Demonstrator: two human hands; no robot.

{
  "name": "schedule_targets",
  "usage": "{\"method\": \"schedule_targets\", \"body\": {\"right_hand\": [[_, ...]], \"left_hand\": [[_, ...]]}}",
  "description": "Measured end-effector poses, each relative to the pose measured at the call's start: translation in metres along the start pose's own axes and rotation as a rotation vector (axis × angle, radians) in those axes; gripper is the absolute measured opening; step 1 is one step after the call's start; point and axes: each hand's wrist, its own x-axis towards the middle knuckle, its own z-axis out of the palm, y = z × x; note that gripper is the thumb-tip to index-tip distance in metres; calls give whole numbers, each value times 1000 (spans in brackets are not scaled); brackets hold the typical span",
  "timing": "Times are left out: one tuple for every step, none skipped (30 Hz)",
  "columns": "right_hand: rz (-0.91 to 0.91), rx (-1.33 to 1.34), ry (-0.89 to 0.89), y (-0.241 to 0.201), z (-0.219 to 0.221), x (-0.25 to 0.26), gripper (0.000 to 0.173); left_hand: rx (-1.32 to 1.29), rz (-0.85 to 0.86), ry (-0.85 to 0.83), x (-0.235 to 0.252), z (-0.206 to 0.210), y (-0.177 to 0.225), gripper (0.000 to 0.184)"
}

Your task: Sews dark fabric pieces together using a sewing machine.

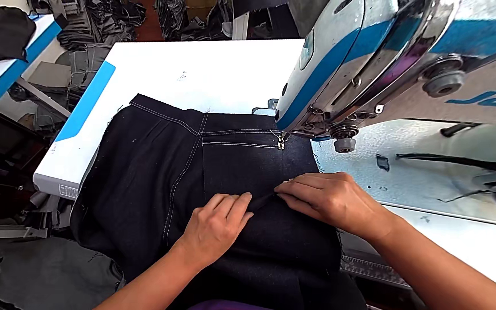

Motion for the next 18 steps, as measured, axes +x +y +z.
{"method": "schedule_targets", "body": {"right_hand": [[-9, -2, 1, 0, 0, 1, 22], [-30, -9, 12, 1, 1, 1, 22], [-67, -17, 37, 2, 3, 2, 20], [-118, -26, 69, 3, 5, 1, 19], [-172, -45, 96, 3, 7, -1, 17], [-218, -64, 107, 4, 8, -3, 17], [-248, -83, 102, 3, 9, -6, 17], [-257, -93, 86, 1, 8, -9, 19], [-240, -98, 59, -2, 6, -11, 21], [-204, -98, 22, -6, 4, -11, 23], [-154, -99, -21, -10, 1, -12, 24], [-101, -105, -60, -14, -1, -12, 25], [-52, -117, -89, -19, -3, -13, 26], [-8, -136, -109, -23, -5, -14, 27], [31, -160, -115, -28, -4, -15, 28], [67, -182, -112, -35, -3, -15, 29], [103, -198, -102, -43, 0, -13, 29], [142, -200, -83, -52, 5, -11, 28]], "left_hand": [[23, 30, 19, 0, 1, 0, 25], [36, 44, 31, 1, 1, -1, 22], [39, 54, 42, 2, 1, -2, 21], [35, 68, 53, 2, 1, -3, 19], [32, 91, 61, 2, 1, -4, 18], [34, 118, 61, 2, 1, -5, 19], [41, 147, 57, 2, 0, -5, 20], [54, 177, 48, 2, 0, -5, 21], [73, 206, 28, 2, -1, -3, 21], [97, 228, -4, 2, -1, -1, 22], [126, 244, -48, 3, -3, 1, 22], [156, 261, -101, 4, -5, 4, 23], [182, 281, -156, 5, -7, 5, 23], [203, 305, -207, 6, -9, 6, 24], [223, 326, -250, 6, -12, 6, 25], [244, 340, -286, 5, -14, 6, 28], [278, 357, -317, 3, -16, 7, 30], [324, 375, -339, 2, -18, 8, 32]]}}
